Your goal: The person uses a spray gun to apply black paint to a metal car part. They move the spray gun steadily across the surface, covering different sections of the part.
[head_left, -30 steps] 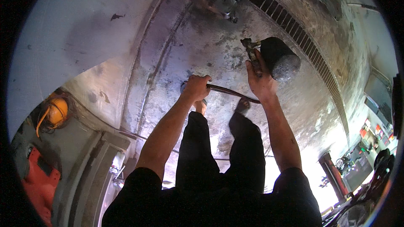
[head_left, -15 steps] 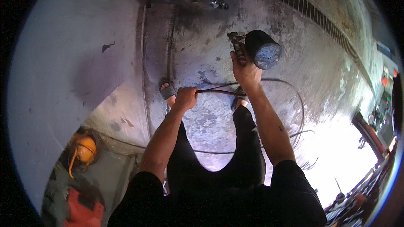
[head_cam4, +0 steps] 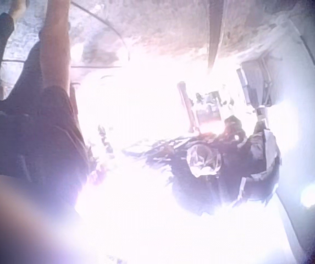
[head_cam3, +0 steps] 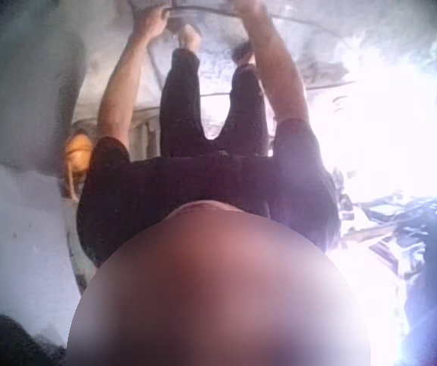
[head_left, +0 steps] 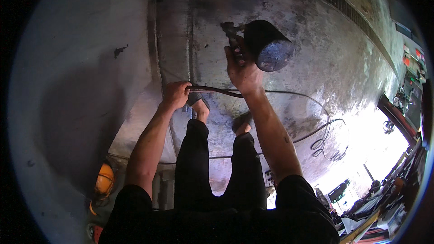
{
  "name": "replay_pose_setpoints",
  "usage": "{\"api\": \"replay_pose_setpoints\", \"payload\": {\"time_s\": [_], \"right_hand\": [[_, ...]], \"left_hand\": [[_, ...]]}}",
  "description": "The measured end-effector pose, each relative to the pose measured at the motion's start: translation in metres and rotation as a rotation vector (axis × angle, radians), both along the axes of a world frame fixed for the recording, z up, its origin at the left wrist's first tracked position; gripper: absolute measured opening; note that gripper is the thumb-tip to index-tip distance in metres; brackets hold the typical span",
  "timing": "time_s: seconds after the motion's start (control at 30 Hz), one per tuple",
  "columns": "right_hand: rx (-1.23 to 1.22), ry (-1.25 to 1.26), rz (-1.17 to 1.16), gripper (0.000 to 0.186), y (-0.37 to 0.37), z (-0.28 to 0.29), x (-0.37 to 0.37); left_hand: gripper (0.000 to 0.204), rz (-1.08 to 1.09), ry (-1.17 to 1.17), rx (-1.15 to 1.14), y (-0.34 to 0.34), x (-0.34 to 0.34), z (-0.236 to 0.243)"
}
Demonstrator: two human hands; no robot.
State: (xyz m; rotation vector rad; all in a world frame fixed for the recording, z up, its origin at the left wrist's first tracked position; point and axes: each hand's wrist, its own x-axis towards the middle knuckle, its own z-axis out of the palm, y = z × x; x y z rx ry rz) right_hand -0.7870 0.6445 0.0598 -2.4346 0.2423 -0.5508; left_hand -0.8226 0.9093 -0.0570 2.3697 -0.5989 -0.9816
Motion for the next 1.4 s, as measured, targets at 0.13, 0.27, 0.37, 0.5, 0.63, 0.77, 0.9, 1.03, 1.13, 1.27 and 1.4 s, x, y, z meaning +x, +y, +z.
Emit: {"api": "replay_pose_setpoints", "payload": {"time_s": [0.13,0.27,0.37,0.5,0.63,0.77,0.9,1.03,1.13,1.27,1.4], "right_hand": [[0.06,0.104,0.08,0.03,0.034,0.008,0.013],[0.104,0.086,0.149,0.033,0.059,0.013,0.028],[0.058,0.17,0.187,0.036,0.074,0.018,0.035],[0.016,0.214,0.192,0.037,0.081,0.02,0.045],[-0.016,0.086,0.164,0.035,0.076,0.017,0.052],[-0.009,0.168,0.102,0.032,0.054,0.023,0.045],[-0.075,0.133,0.045,0.029,0.023,0.033,0.035],[-0.138,0.127,-0.04,0.027,-0.006,0.044,0.019],[-0.022,0.263,-0.038,0.028,-0.033,0.055,0.006],[-0.146,0.263,-0.082,0.032,-0.067,0.063,-0.001],[-0.21,0.225,-0.073,0.032,-0.095,0.063,0.011]], "left_hand": [[0.021,0.015,-0.019,0.013,0.025,0.004,0.003],[0.019,0.07,-0.017,-0.014,0.045,0.007,0.006],[0.019,0.105,0.011,0.015,0.055,0.007,0.007],[0.019,0.143,0.061,0.062,0.062,0.007,0.01],[0.02,0.147,0.072,0.04,0.058,0.01,0.012],[0.02,0.131,0.057,-0.021,0.039,0.012,0.012],[0.023,0.052,0.118,-0.021,0.01,0.013,0.01],[0.023,0.031,0.086,-0.057,-0.022,0.008,0.016],[0.024,0.008,0.124,-0.035,-0.049,0.004,0.025],[0.026,0.017,0.165,-0.024,-0.083,0.002,0.043],[0.027,0.02,0.222,-0.028,-0.111,0.008,0.047]]}}
